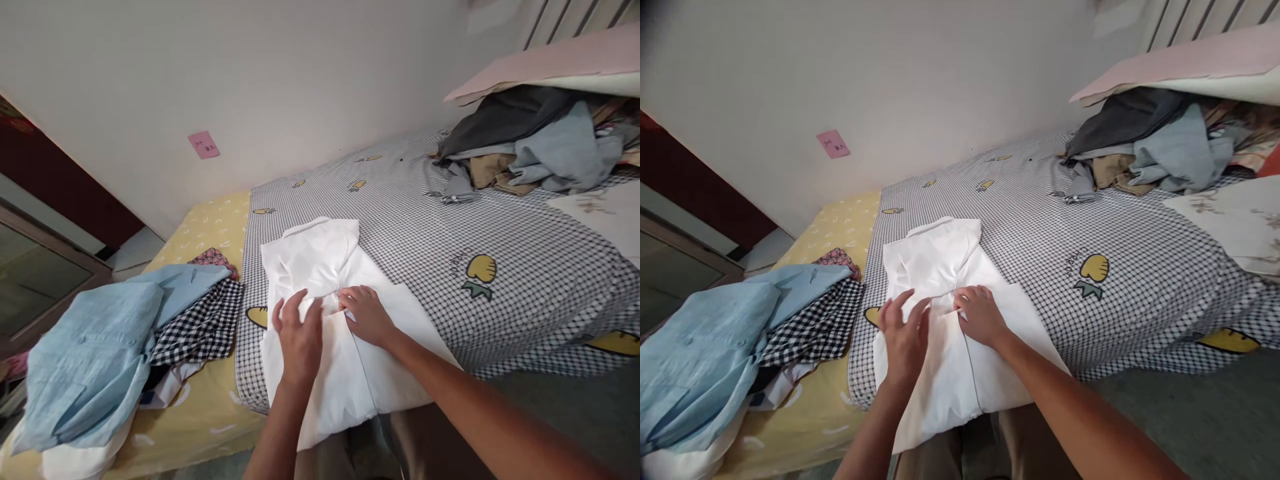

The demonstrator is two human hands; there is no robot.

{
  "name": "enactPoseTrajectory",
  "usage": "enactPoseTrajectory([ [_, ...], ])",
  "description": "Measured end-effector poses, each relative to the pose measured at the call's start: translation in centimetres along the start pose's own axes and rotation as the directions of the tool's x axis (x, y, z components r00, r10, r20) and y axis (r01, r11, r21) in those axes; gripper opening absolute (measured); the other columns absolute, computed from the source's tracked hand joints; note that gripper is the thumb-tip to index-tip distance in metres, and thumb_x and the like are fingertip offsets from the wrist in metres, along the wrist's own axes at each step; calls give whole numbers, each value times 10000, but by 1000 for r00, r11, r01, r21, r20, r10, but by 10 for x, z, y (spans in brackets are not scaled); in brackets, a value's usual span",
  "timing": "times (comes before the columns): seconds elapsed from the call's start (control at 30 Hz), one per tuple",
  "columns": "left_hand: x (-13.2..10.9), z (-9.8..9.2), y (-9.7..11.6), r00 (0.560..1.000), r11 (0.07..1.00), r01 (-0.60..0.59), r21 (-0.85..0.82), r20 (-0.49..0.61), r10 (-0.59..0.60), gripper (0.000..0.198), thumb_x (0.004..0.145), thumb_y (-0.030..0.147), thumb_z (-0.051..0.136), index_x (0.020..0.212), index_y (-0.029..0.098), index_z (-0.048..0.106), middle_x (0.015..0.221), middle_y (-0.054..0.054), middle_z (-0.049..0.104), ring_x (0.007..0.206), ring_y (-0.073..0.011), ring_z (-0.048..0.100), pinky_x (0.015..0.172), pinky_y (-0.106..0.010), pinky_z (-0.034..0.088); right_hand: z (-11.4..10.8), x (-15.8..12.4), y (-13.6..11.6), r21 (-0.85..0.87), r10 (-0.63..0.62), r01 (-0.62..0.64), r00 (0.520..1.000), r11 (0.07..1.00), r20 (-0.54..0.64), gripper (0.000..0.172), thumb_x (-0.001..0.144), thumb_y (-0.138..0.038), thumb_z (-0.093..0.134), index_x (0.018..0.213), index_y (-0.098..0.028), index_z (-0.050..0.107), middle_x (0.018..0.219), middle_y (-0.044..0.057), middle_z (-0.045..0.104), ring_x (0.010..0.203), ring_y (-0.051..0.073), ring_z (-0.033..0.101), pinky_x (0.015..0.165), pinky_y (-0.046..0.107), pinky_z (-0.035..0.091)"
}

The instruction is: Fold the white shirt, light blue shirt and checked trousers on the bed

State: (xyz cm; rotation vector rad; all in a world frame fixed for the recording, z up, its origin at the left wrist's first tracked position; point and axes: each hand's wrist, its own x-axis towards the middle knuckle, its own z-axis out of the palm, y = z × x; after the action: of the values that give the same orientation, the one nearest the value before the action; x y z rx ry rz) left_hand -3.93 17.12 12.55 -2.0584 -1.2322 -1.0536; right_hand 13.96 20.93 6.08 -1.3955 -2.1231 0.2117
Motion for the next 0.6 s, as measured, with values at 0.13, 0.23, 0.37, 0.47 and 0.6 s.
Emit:
enactPoseTrajectory([
  [0.13,-21,-19,-2,985,984,164,-65,-49,-167,300,950,31,460,944,216,695,1036,-56,709,1021,-146,662,1138,-428,336,0,1,0,25,14,-14,1000,1000,10,120,838,-156,562,883,-249,622,1223,50,680,1186,240,554,1120,472,310],
  [0.23,-41,-13,4,969,990,111,-85,232,-88,401,979,75,422,1182,293,692,1269,-35,715,1225,-169,625,1230,-496,181,1,2,1,52,15,-16,1000,999,21,122,839,-161,564,898,-250,623,1230,55,674,1205,244,546,1143,481,283],
  [0.37,-60,24,6,854,994,102,50,508,-113,479,1021,298,442,1494,370,457,1555,-21,512,1453,-250,439,1227,-607,188,3,1,3,59,4,-4,1000,998,8,173,831,-137,548,933,-252,628,1245,64,666,1220,248,537,1141,483,281],
  [0.47,-61,47,2,801,989,97,114,580,-146,495,1032,341,393,1524,398,385,1613,-13,417,1486,-267,390,1193,-657,262,4,1,3,99,6,-6,1000,995,2,189,834,-129,540,942,-250,638,1239,67,670,1230,243,532,1146,477,272],
  [0.6,-54,59,-2,791,988,61,142,596,-135,489,1034,345,385,1516,421,382,1603,-20,435,1480,-291,400,1158,-679,315,6,5,4,152,42,-43,999,987,5,194,840,-124,545,939,-250,654,1254,59,674,1255,233,529,1166,484,248],
])
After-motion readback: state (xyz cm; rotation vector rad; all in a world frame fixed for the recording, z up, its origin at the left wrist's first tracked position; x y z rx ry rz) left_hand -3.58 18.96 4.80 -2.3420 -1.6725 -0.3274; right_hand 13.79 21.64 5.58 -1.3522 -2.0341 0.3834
